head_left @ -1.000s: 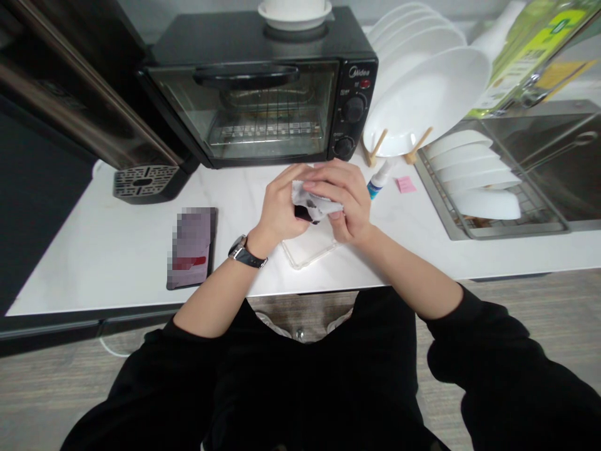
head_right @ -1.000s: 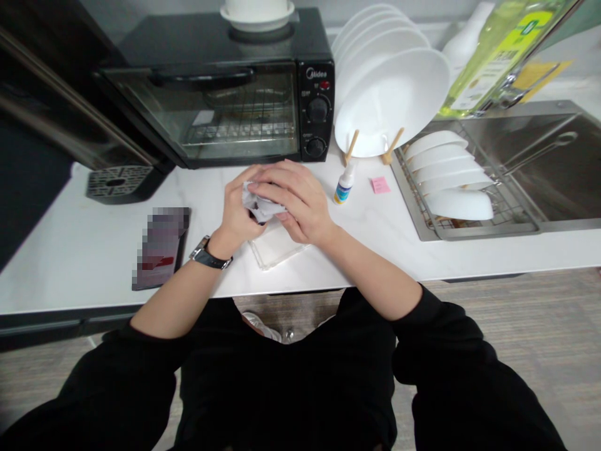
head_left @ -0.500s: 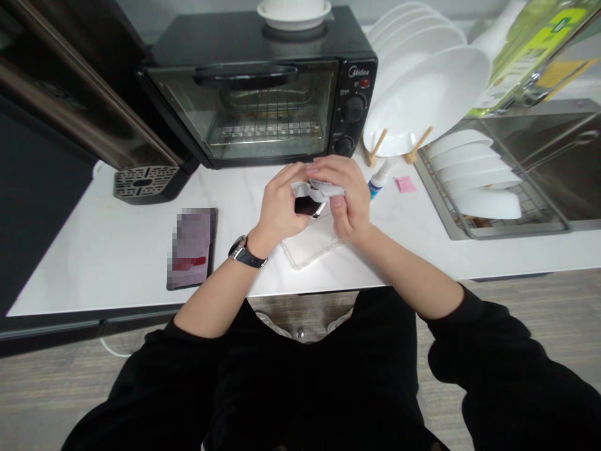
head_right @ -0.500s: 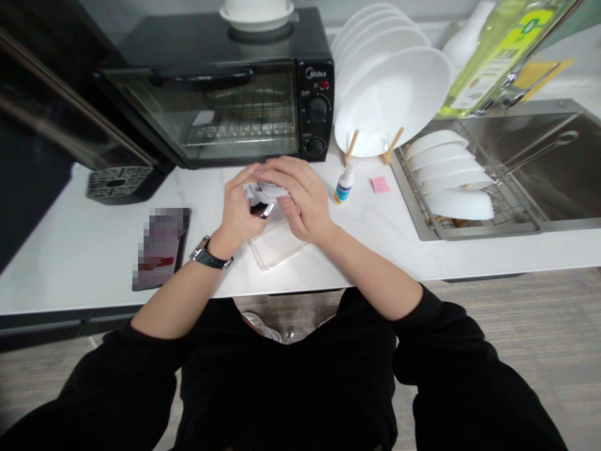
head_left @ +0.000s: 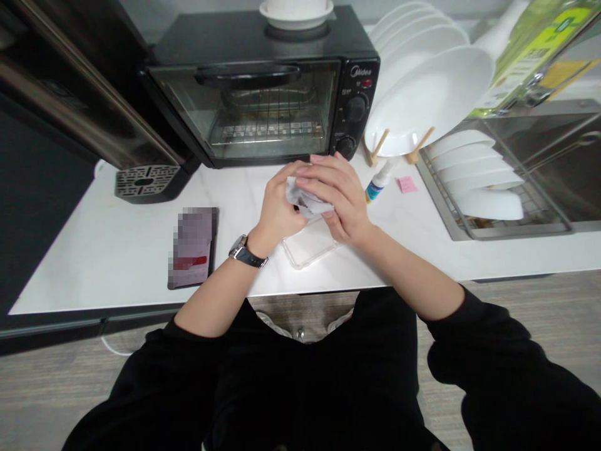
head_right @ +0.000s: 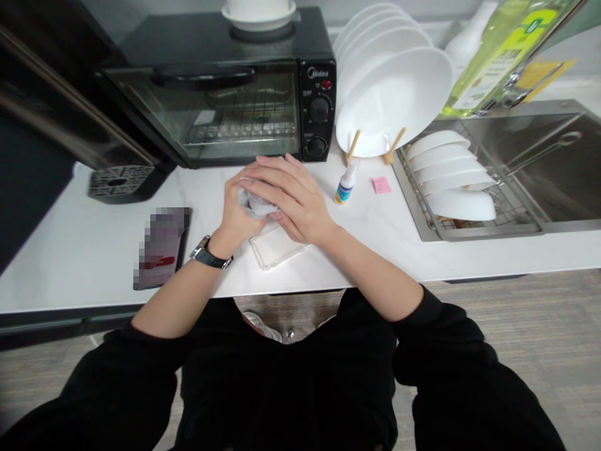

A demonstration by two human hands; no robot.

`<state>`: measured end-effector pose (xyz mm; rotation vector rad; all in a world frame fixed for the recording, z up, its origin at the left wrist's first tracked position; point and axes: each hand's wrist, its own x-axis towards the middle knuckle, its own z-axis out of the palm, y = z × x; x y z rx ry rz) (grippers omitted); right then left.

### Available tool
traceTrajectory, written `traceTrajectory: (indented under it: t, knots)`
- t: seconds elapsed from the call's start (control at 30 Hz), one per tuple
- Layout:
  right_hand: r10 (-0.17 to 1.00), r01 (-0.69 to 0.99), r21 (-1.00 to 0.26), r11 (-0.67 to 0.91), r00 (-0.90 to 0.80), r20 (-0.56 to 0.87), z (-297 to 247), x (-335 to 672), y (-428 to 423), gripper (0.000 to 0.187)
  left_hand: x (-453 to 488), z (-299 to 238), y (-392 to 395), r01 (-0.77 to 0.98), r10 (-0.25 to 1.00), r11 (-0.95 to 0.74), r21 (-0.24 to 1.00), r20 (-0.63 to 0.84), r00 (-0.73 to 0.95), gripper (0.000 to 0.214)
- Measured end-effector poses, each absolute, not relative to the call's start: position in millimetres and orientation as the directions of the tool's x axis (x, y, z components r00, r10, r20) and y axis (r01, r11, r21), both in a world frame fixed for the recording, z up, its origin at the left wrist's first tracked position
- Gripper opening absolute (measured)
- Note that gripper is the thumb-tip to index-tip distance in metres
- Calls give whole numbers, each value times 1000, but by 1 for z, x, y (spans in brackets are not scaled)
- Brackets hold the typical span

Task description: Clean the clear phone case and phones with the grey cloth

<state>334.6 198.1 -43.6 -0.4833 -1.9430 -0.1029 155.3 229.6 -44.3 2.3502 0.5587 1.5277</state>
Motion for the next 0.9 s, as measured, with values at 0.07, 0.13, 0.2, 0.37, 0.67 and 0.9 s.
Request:
traceTrajectory:
  t: [0.07,0.13,0.2,0.37,0.67,0.9]
  knots:
    - [294,396,-159,904,-309,904,-43,335,197,53,154,-47,232,146,411,-911,385,836,362,41]
    - [282,406,-154,901,-278,918,-42,334,195,54,153,-49,233,163,404,-915,370,833,378,45]
    - [277,412,-158,898,-249,928,-40,334,192,54,152,-48,233,193,414,-910,366,820,395,47]
    - [323,394,-219,893,-220,921,-39,332,188,53,151,-44,232,170,372,-928,331,826,423,48]
    - [387,457,-247,854,-243,889,-39,332,189,55,155,-45,230,288,443,-891,352,814,376,33]
    - [242,459,-6,888,-457,856,-43,333,197,52,150,-45,229,371,603,-796,479,686,408,52]
